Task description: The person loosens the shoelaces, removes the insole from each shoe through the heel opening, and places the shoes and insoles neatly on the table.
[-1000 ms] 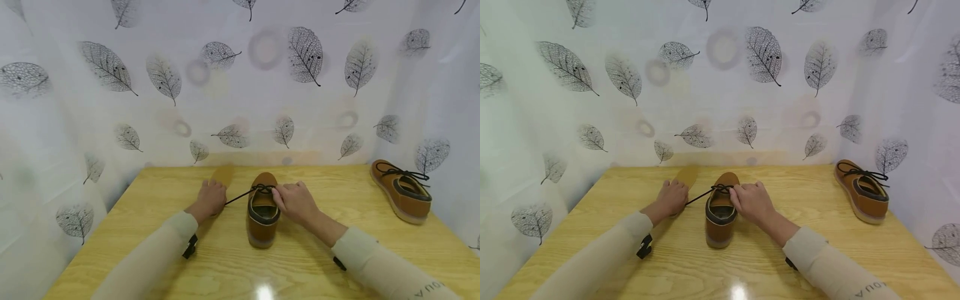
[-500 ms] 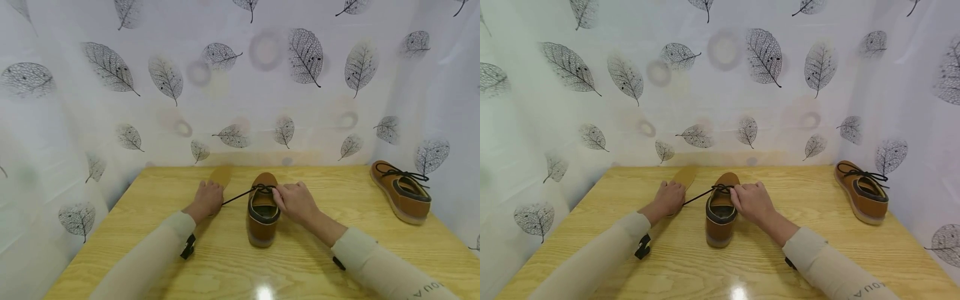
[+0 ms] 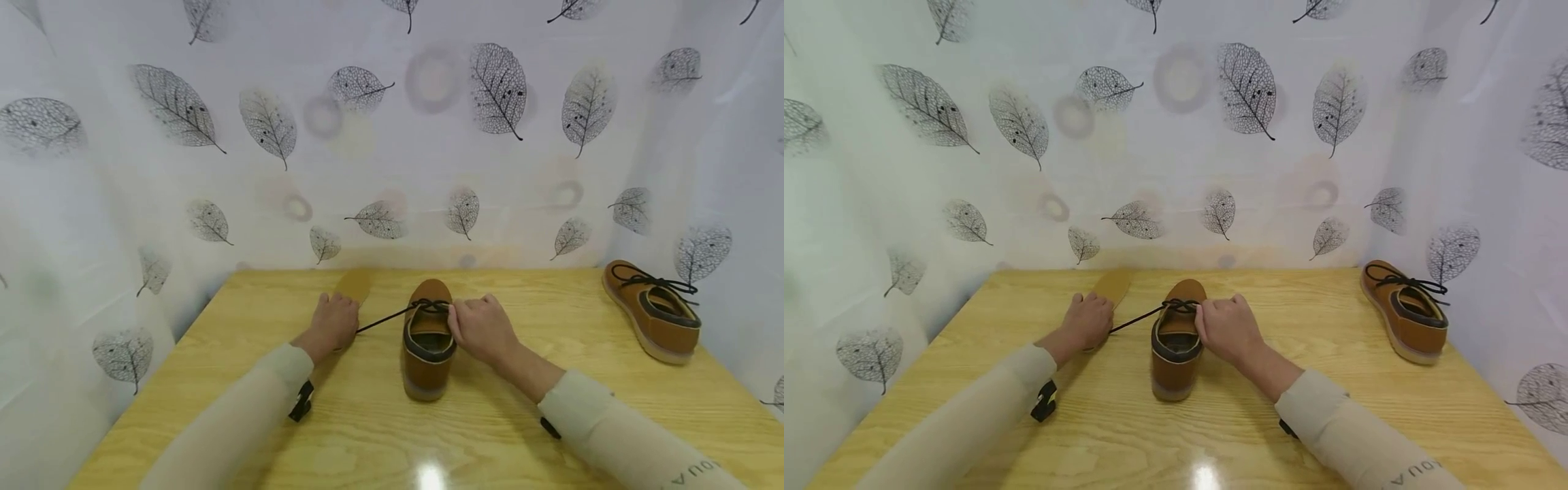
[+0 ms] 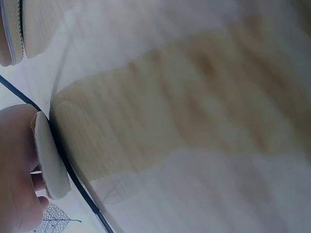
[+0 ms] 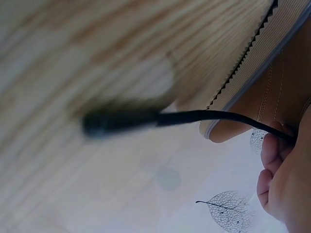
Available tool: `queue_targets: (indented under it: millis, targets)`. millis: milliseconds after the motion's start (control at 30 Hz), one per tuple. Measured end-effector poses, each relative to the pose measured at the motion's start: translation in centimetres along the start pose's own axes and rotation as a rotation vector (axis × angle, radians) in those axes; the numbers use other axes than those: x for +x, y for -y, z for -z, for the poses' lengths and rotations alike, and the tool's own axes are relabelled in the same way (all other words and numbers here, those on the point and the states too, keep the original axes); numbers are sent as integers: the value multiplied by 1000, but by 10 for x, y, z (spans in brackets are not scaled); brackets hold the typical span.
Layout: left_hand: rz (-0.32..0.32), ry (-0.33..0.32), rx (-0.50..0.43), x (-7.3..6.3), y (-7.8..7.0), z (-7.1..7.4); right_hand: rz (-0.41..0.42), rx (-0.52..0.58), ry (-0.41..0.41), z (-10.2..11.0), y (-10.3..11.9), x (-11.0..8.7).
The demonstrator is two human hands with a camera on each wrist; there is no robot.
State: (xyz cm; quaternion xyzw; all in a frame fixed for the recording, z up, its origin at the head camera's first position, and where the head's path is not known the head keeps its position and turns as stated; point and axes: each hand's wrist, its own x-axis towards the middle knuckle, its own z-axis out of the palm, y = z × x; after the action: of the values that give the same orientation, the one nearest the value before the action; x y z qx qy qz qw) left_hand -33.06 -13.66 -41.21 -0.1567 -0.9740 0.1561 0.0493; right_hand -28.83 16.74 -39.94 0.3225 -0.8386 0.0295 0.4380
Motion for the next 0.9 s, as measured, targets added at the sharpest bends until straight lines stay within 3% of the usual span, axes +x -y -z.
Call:
queue_targets:
  millis: [233, 400, 600, 900]
  targets:
    - [8, 22, -52, 1, 4, 2, -25, -21, 23, 2, -5, -2]
    - [9, 26, -28, 0, 6, 3, -10, -26, 13, 5, -7, -4]
    - [6, 19, -27, -3, 14, 0, 17, -62, -17, 5, -8, -3]
    - [17, 15, -42, -7, 29, -4, 0, -73, 4, 10, -17, -8]
